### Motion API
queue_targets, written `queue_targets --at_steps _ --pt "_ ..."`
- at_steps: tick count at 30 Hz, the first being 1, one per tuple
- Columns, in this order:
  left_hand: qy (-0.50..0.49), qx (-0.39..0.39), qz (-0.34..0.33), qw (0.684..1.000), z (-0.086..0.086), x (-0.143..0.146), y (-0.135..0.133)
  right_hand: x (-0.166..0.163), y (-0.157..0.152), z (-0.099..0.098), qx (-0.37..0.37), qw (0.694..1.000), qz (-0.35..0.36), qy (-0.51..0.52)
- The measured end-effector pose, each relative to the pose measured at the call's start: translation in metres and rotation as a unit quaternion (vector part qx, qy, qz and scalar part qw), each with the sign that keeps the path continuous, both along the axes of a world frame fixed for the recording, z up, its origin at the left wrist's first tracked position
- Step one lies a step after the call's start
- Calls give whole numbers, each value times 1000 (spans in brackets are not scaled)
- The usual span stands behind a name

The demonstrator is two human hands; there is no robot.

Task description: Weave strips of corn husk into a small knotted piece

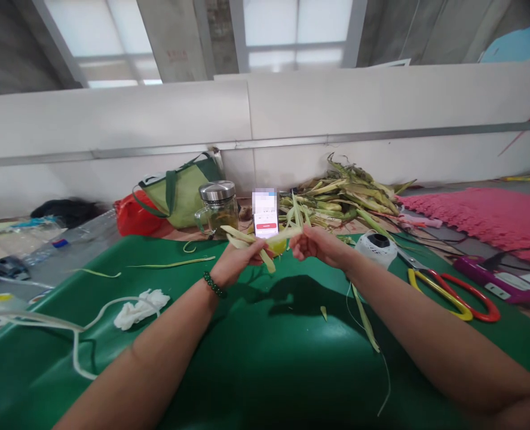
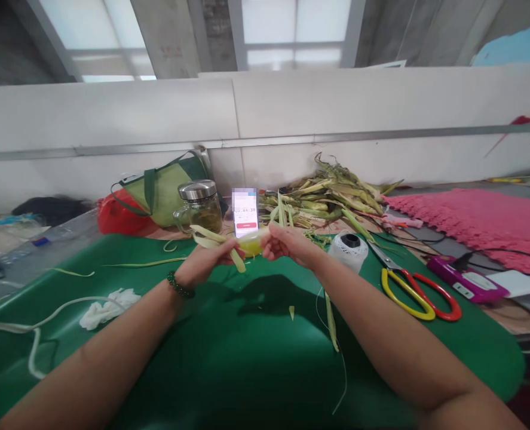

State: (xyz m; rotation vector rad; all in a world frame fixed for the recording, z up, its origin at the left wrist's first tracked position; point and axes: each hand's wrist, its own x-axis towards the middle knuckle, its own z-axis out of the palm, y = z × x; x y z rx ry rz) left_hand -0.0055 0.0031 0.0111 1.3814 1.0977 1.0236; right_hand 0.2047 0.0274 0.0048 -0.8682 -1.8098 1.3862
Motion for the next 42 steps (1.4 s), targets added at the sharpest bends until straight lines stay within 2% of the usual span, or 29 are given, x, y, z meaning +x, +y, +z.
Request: queue_targets --at_steps 2,4,7,11,18,24,29,34,38,40,42 --pt "-36 12 47 998 -1 3 0 -7 -1 -6 -22 1000 5 4" --pt "-44 19 52 997 -2 9 -2 -17 -4 -11 -17 999 30 -40" --pt "-58 14 51 997 -5 16 -4 -31 -9 -19 -40 998 33 -34" --pt "-103 -28 20 994 -6 15 -3 -36 -13 -18 -24 999 11 -35" --pt "-25 -2 -11 1000 -4 6 2 -28 -16 -8 26 996 28 -87" --pt "45 -7 -33 998 6 0 -1 -13 -15 2 97 980 57 -166" --pt "52 0 -63 997 9 -7 -1 -5 -16 12 92 971 74 -209" --pt "63 -3 -78 995 0 -5 -1 -9 -16 3 74 978 84 -179" --pt "63 40 -95 993 -1 1 -5 -16 -13 -7 74 984 84 -141" --pt "61 52 -104 991 0 3 -7 -17 -10 -9 77 987 53 -135" --pt "61 52 -106 991 1 4 -8 -16 -7 -9 112 986 17 -124"
